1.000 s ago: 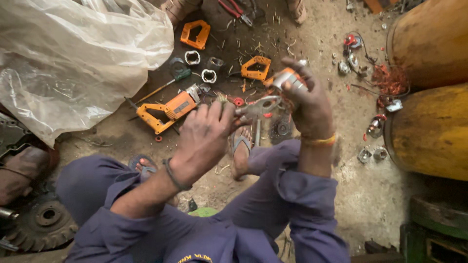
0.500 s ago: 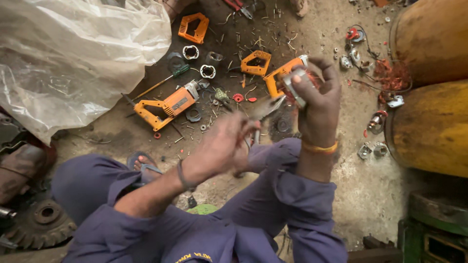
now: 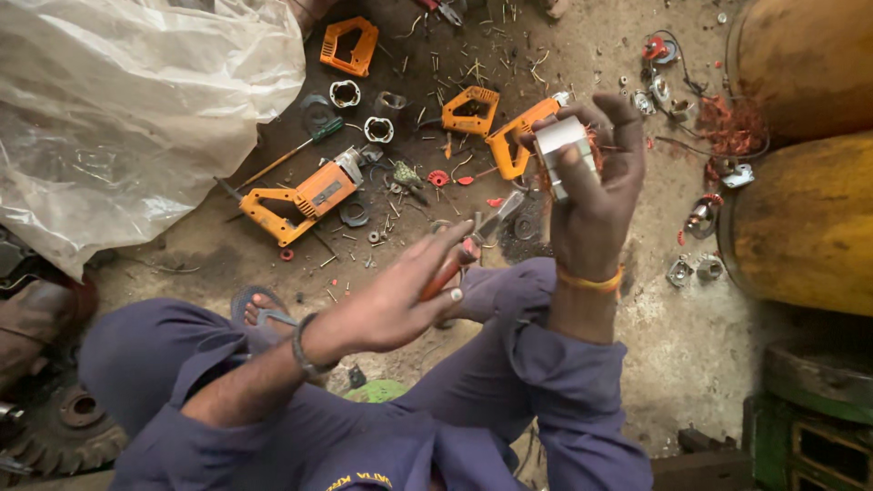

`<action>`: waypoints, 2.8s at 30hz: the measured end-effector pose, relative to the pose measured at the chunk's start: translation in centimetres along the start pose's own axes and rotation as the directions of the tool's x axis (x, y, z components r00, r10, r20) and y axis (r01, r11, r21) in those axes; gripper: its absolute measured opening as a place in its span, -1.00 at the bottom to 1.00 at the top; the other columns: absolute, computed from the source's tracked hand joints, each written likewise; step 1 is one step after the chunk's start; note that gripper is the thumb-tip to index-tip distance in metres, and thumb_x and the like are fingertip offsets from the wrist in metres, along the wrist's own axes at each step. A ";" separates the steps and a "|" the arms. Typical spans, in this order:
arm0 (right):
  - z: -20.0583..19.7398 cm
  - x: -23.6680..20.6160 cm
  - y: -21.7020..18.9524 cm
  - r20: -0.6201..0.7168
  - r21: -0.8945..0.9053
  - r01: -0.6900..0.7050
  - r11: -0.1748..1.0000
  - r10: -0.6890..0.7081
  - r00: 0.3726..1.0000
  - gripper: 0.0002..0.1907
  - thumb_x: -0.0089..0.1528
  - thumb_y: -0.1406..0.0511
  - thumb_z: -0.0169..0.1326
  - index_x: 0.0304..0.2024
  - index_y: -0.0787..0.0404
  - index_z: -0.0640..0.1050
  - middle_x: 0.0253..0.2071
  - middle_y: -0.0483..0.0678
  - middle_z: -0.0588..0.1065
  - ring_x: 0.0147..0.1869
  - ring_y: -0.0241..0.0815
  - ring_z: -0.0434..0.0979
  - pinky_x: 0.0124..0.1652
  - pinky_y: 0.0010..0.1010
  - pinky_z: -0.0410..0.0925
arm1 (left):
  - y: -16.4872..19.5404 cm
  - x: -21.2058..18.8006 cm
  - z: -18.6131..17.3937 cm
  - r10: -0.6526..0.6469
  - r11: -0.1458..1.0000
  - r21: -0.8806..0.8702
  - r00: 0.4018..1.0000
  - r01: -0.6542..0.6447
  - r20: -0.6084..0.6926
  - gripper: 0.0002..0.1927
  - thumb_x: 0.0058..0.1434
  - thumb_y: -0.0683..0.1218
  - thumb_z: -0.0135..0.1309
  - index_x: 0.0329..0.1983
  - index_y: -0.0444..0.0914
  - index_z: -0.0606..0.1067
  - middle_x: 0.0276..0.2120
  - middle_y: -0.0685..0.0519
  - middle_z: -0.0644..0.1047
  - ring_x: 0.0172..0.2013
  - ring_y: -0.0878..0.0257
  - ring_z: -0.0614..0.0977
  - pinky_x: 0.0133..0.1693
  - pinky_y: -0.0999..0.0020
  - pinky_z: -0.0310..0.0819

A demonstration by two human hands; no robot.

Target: The person sits on the floor and uses pliers to pull copper wire coils out of a cylindrical motor stator. They repeatedly grip and extract wire bundles, rotating the stator to access different sections, while another person works nearby with a power tool.

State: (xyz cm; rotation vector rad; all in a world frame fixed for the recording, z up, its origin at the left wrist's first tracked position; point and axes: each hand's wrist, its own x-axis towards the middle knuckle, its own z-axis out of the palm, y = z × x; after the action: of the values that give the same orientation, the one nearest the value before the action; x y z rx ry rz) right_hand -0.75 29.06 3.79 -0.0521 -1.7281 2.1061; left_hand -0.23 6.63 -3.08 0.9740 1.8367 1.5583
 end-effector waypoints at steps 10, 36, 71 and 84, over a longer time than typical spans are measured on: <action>0.6 -0.9 -0.9 0.207 -0.275 0.189 0.943 -0.134 0.969 -0.04 0.15 0.40 0.50 0.45 0.18 0.20 0.18 0.04 0.44 0.24 -0.12 0.47 0.23 -0.36 0.44 | 2.7 0.0 -1.4 -0.053 0.998 -0.014 0.998 0.053 -0.016 -0.19 0.30 -0.13 0.06 0.55 -0.20 -0.01 0.20 -0.22 0.36 0.22 -0.12 0.44 0.21 0.11 0.32; -0.5 -1.4 1.4 0.323 0.616 -0.582 0.532 0.503 0.802 -0.40 0.35 0.03 0.00 0.17 0.43 0.46 -0.02 0.20 0.49 0.00 0.12 0.58 0.15 0.06 0.42 | 1.0 2.0 -1.1 0.304 0.899 0.392 0.921 -0.193 -0.244 -0.72 0.31 -0.04 0.18 -0.09 -0.31 0.42 -0.28 -0.11 0.48 -0.27 -0.08 0.58 -0.27 0.07 0.46; -4.2 2.3 1.8 -0.047 0.305 -0.510 0.804 0.548 0.835 -0.58 0.36 0.06 0.03 -0.13 0.33 0.57 -0.24 0.13 0.54 -0.19 0.07 0.58 -0.19 -0.07 0.50 | -5.7 2.6 -4.1 -0.435 0.897 0.004 0.884 0.442 -0.174 -0.69 0.12 0.00 0.20 -0.18 -0.19 0.39 -0.46 0.02 0.48 -0.52 0.18 0.55 -0.49 0.22 0.44; -6.1 3.1 1.4 0.064 0.732 -0.464 0.499 0.628 0.776 -0.49 0.34 -0.01 0.04 -0.14 0.38 0.54 -0.15 0.10 0.54 -0.06 -0.02 0.52 -0.17 -0.28 0.46 | -0.9 1.1 -3.2 -0.265 0.949 0.028 0.844 0.313 -0.466 -0.45 0.03 -0.14 0.22 -0.06 -0.44 0.21 -0.33 -0.05 0.58 -0.32 0.16 0.71 -0.23 0.27 0.59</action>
State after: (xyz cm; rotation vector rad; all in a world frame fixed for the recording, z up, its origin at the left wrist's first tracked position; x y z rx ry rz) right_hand -2.24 35.62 1.76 -0.6652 -0.6637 2.9763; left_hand -3.57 5.56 -3.32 0.3471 2.2788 1.6039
